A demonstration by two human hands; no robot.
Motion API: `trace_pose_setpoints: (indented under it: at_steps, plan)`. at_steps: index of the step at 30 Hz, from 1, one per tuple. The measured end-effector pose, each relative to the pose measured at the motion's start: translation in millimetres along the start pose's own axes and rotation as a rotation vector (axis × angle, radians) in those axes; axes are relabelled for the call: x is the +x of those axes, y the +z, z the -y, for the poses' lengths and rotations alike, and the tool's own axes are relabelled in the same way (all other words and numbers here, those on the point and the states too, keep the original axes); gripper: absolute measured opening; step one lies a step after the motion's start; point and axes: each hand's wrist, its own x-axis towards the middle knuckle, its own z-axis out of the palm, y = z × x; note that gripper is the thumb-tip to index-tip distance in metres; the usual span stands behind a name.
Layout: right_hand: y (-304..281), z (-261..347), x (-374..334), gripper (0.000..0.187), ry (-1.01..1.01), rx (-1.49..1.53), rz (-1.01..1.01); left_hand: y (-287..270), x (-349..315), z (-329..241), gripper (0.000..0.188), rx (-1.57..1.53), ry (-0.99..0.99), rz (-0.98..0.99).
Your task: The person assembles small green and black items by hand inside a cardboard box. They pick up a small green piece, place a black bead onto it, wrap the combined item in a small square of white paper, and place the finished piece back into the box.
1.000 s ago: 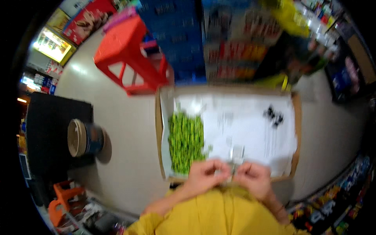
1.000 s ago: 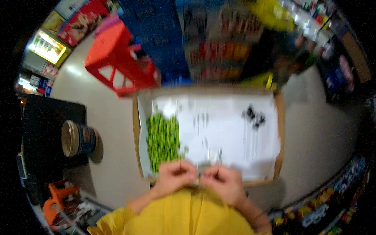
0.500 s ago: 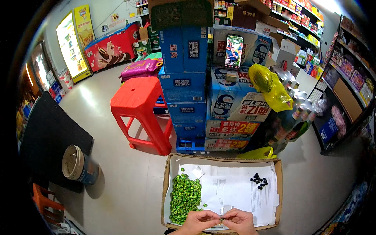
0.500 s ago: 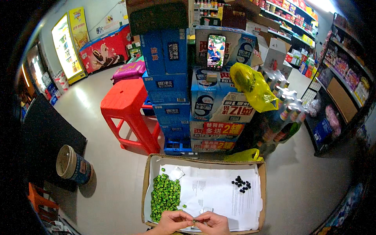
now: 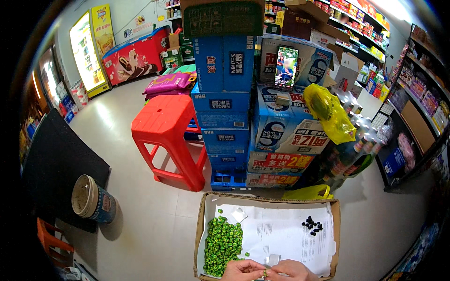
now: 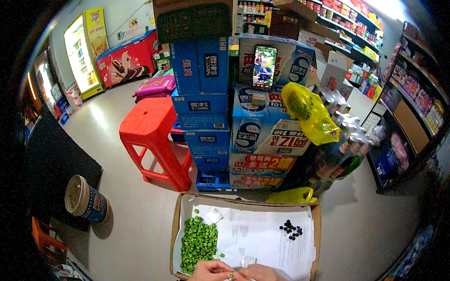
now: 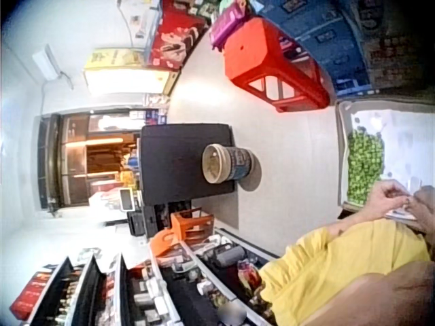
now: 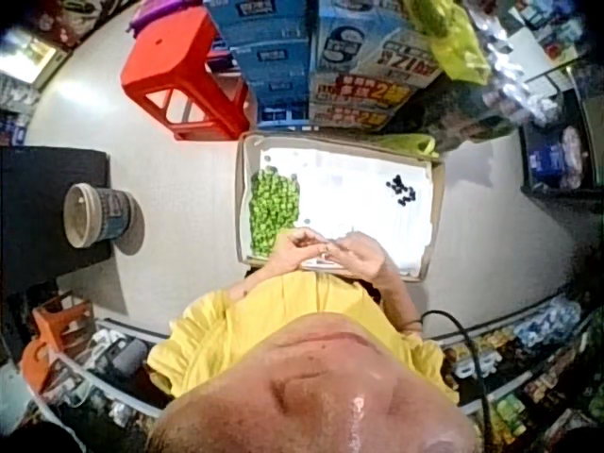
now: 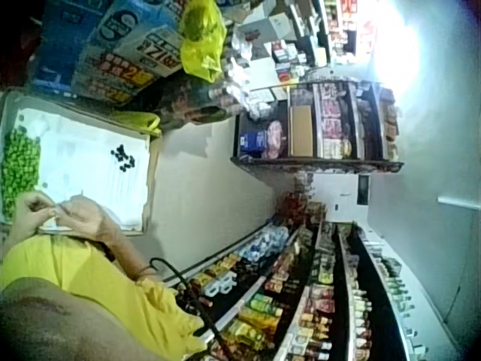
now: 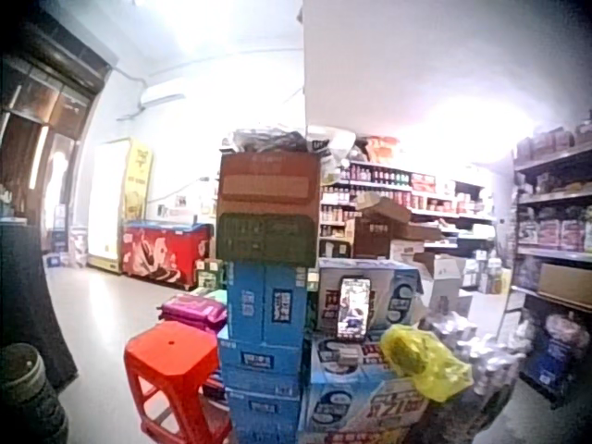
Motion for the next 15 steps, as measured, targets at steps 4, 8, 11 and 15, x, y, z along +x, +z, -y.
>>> trace_pose_setpoints:
  at_steps: [4,8,11,15]
  plan:
    - [-3,1,8,0.031,-0.088,-0.147,0.028,-2,5,7,0.012,-0.074,-0.088,0.008]
    - [-5,-2,1,0.033,-0.091,-0.187,0.047,-3,7,12,0.018,-0.113,-0.012,0.073]
    - [-4,-10,1,0.017,-0.036,-0.105,0.207,-14,2,1,0.018,0.144,-0.005,0.12]
    - [3,-27,-10,0.02,-0.046,-0.118,0.211,-25,22,8,0.015,0.156,-0.101,0.216]
